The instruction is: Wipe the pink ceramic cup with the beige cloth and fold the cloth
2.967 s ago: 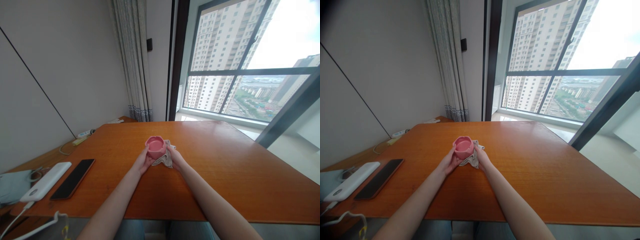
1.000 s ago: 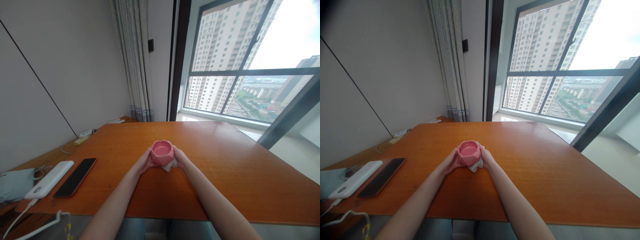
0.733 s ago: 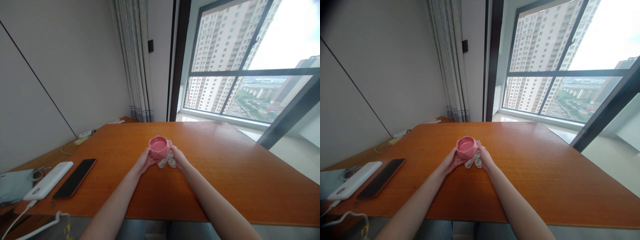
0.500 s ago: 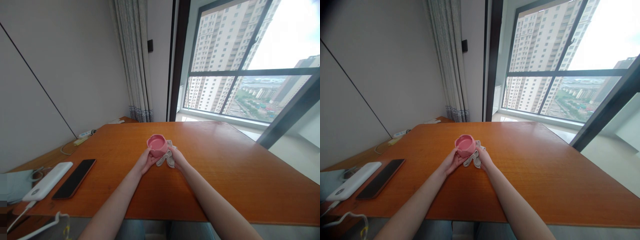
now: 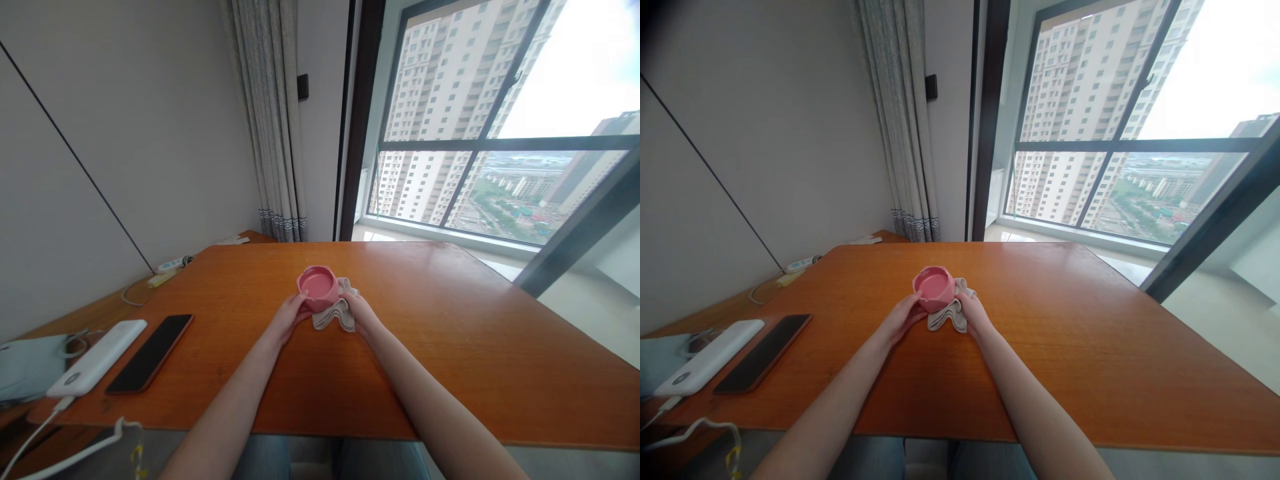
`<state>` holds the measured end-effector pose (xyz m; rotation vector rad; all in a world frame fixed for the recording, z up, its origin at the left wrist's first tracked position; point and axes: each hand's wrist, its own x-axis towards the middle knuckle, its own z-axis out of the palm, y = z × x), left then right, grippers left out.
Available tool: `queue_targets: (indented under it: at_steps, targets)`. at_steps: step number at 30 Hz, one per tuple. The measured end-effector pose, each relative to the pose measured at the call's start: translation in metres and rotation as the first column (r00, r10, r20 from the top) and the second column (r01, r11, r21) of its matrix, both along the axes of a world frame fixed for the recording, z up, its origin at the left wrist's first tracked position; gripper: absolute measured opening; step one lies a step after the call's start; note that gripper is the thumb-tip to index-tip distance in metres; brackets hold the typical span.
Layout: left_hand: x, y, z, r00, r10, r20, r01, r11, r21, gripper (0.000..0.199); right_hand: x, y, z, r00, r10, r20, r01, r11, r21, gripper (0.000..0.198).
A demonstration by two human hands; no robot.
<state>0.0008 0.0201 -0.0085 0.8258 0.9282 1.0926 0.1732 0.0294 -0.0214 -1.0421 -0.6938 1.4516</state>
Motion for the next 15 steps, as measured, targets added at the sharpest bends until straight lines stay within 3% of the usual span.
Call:
queue_targets:
  at_steps: [5,11,15]
  targets:
    - [0.001,-0.003,0.0,0.995,-0.09,0.041,0.091,0.996,-0.02,0.031,-0.006,-0.001,0.0,0.998,0.04,-0.048,-0.039,0.999,0.021,0.017]
    - [0.003,-0.002,0.003,0.998,-0.018,0.064,0.02,0.999,-0.041,0.031,-0.014,-0.01,0.01,0.984,0.162,-0.069,-0.163,0.987,-0.008,0.008]
    - [0.003,-0.001,0.002,0.996,-0.008,0.092,0.01,1.0,-0.026,0.03,-0.009,-0.009,0.011,0.985,0.172,-0.003,-0.172,0.985,0.002,0.012]
